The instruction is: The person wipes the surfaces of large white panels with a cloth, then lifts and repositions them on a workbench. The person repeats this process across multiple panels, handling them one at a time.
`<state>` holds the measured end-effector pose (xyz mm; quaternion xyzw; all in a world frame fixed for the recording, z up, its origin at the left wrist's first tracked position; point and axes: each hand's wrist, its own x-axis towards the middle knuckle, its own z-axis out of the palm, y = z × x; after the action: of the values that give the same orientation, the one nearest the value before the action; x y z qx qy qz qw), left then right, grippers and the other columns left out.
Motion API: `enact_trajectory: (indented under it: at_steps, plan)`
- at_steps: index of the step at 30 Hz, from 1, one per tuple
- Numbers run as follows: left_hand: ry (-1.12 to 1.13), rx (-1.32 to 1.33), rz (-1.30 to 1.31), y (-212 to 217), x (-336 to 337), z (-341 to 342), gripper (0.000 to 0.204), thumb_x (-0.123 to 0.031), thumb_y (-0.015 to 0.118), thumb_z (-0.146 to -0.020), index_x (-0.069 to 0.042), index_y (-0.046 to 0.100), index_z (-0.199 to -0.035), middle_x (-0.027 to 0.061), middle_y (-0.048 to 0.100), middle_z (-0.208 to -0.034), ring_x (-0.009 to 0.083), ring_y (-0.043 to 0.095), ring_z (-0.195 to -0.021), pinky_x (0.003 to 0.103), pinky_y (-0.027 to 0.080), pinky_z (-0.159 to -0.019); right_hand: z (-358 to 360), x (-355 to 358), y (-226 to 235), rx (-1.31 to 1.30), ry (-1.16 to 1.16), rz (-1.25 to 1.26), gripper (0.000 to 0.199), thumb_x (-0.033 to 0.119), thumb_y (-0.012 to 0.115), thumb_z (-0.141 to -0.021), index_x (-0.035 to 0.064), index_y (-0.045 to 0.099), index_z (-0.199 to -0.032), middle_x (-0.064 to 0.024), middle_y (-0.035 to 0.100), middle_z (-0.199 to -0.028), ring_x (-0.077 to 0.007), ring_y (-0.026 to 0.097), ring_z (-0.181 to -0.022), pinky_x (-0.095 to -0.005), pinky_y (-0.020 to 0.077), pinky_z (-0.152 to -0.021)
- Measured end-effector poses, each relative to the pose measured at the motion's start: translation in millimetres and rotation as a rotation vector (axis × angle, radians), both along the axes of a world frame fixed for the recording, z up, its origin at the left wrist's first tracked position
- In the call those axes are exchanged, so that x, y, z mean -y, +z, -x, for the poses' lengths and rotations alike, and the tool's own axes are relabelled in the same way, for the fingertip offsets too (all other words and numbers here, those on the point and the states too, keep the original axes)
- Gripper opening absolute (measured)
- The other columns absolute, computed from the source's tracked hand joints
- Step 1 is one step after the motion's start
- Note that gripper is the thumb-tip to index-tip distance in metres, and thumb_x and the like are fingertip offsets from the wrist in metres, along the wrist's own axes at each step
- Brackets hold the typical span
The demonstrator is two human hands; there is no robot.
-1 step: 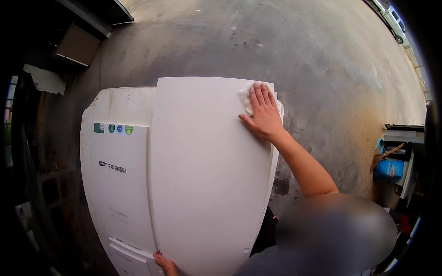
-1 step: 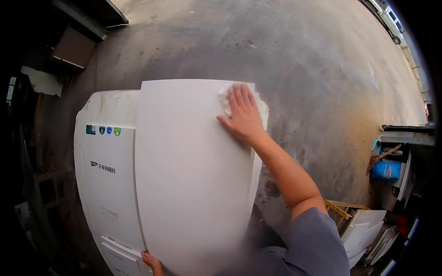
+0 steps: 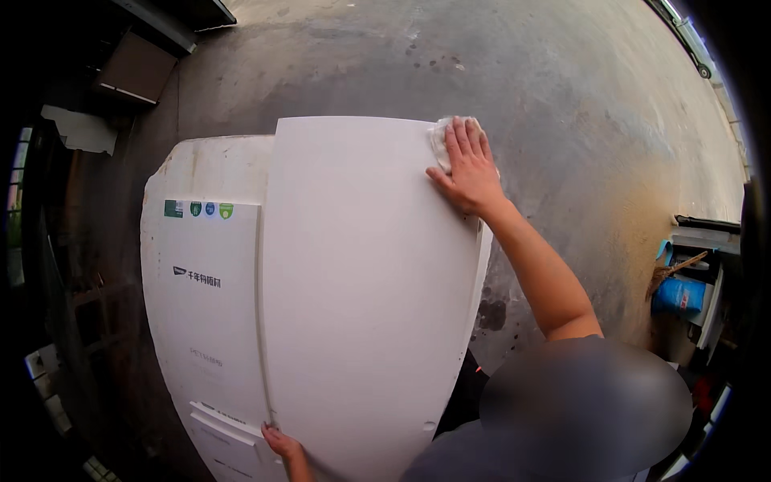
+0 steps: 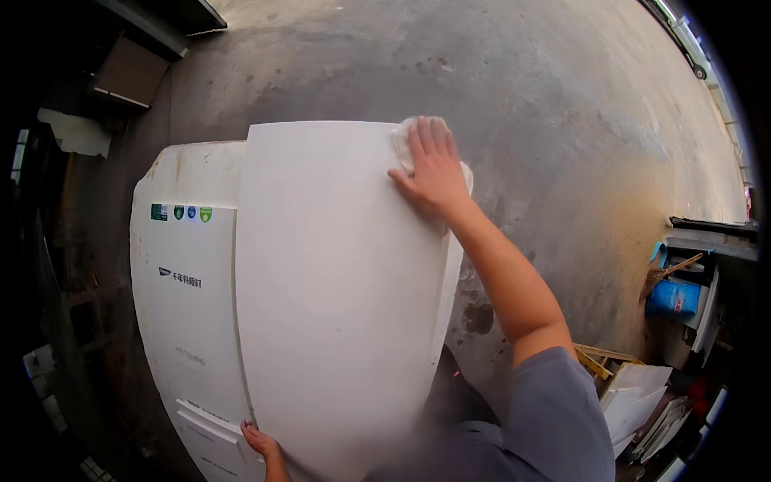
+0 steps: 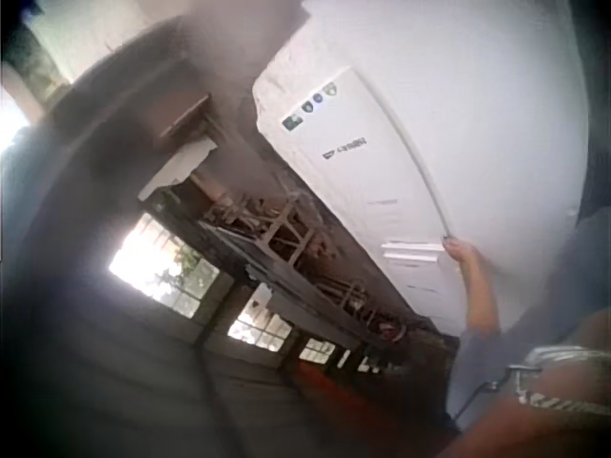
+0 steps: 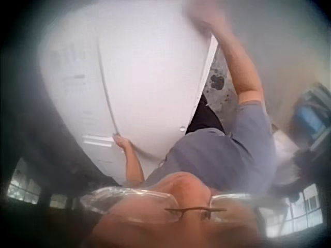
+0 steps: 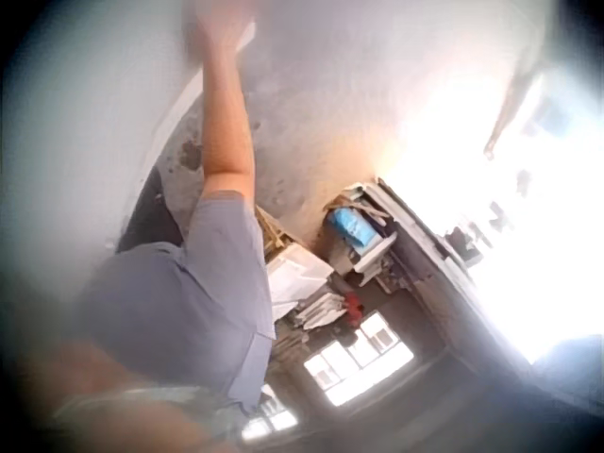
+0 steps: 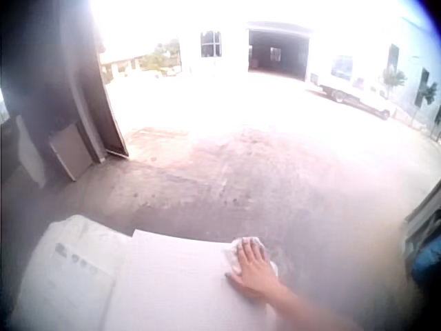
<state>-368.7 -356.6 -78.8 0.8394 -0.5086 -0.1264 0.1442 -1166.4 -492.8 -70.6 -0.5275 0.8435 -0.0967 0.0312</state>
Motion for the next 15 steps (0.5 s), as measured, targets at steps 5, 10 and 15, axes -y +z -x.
enact_trajectory:
  at_steps: [5, 10, 15]
  plan:
    - [-0.670, 0.123, -0.010, 23, 106, 225, 0.076, -0.033, 0.044, -0.102, 0.002, 0.016, -0.163, 0.0215, 0.013, -0.172, 0.0382, 0.010, -0.159, 0.053, 0.004, -0.128, 62, 17, -1, -0.023, 0.108, -0.130, 0.078, 0.055, 0.046, -0.103, 0.0085, 0.026, -0.164, -0.0093, 0.020, -0.172, -0.0300, 0.013, -0.160, -0.0448, 0.0141, -0.129]
    - [-1.202, 0.184, 0.094, 22, 271, 367, 0.077, -0.046, 0.043, -0.105, -0.005, 0.018, -0.165, 0.0150, 0.016, -0.172, 0.0316, 0.014, -0.159, 0.047, 0.009, -0.129, 68, 19, -3, 0.088, 0.281, -0.030, 0.064, 0.040, 0.044, -0.107, 0.0097, 0.031, -0.162, -0.0108, 0.022, -0.171, -0.0282, 0.017, -0.159, -0.0387, 0.0224, -0.127]
    - [-1.329, 0.215, 0.138, 19, 283, 401, 0.078, -0.048, 0.043, -0.105, -0.004, 0.018, -0.164, 0.0125, 0.017, -0.173, 0.0282, 0.014, -0.159, 0.045, 0.009, -0.130, 100, 15, -22, 0.293, 0.274, 0.221, 0.049, 0.027, 0.042, -0.108, 0.0075, 0.047, -0.153, -0.0157, 0.043, -0.161, -0.0317, 0.034, -0.152, -0.0364, 0.0300, -0.123]
